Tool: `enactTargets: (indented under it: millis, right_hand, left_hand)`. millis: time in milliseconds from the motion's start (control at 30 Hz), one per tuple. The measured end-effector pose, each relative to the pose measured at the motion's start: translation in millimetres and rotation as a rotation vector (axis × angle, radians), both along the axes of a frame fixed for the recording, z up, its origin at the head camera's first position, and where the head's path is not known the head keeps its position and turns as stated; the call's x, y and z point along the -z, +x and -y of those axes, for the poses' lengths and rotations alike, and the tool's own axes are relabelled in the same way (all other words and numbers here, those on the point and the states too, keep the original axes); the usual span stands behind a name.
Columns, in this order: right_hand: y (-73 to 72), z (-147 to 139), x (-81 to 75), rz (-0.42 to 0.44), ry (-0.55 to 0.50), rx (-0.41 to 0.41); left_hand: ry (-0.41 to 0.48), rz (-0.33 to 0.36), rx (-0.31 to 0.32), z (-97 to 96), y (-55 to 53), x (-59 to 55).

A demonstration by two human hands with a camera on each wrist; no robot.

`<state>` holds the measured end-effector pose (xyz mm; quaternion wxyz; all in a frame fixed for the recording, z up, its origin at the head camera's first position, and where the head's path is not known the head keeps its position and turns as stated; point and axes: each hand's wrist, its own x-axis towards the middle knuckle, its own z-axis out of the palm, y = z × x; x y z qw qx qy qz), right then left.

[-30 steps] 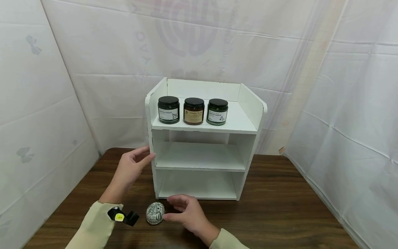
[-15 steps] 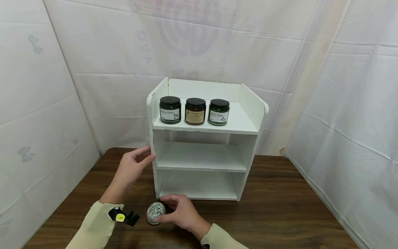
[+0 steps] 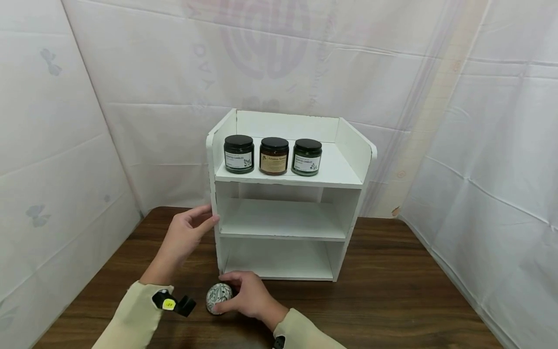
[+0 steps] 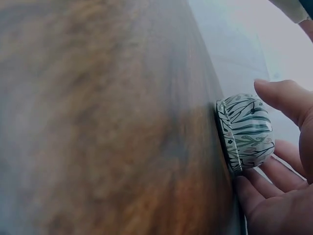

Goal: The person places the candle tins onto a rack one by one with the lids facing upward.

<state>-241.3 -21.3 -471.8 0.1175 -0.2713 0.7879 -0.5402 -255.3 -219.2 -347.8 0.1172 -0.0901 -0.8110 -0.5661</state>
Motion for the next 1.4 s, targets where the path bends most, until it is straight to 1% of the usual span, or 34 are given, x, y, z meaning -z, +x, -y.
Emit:
enactTargets:
  millis: [200, 433, 633, 900, 1067, 1267, 1400]
  right_hand:
    - [-1.5, 2, -2.1, -0.047, 0.049, -0.006]
    - [-3.9, 2, -1.2, -0.091, 0.093, -0.017]
    - [-3.0, 2, -5.4, -0.055, 0.097, -0.021]
    - [-4.3, 1, -10.4, -0.006, 0.134, -0.008]
    - [-5.4, 0, -11.4, -0.009, 0.132, 0.003]
    - [-4.4, 0, -10.0, 0.009, 0.104, 0.012]
    - [-4.7, 2, -8.5, -0.001, 0.095, 0.013]
  left_hand:
    - [-0.025, -0.008, -0.012, -0.5, 0.4, 0.0]
    - [-0.032, 0.009, -0.012, 0.4, 2.5, -1.1]
    - [-0.036, 0.014, -0.016, 1.4, 2.6, -1.6]
    - [-0.035, 0.012, -0.010, 1.4, 1.0, -1.2]
    - [-0.043, 0.010, -0.017, 0.4, 0.5, -1.3]
    - [-0.053, 0.015, -0.023, 0.0, 0.6, -1.9]
    - [-0.062, 0.017, -0.028, 0.7, 0.8, -2.5]
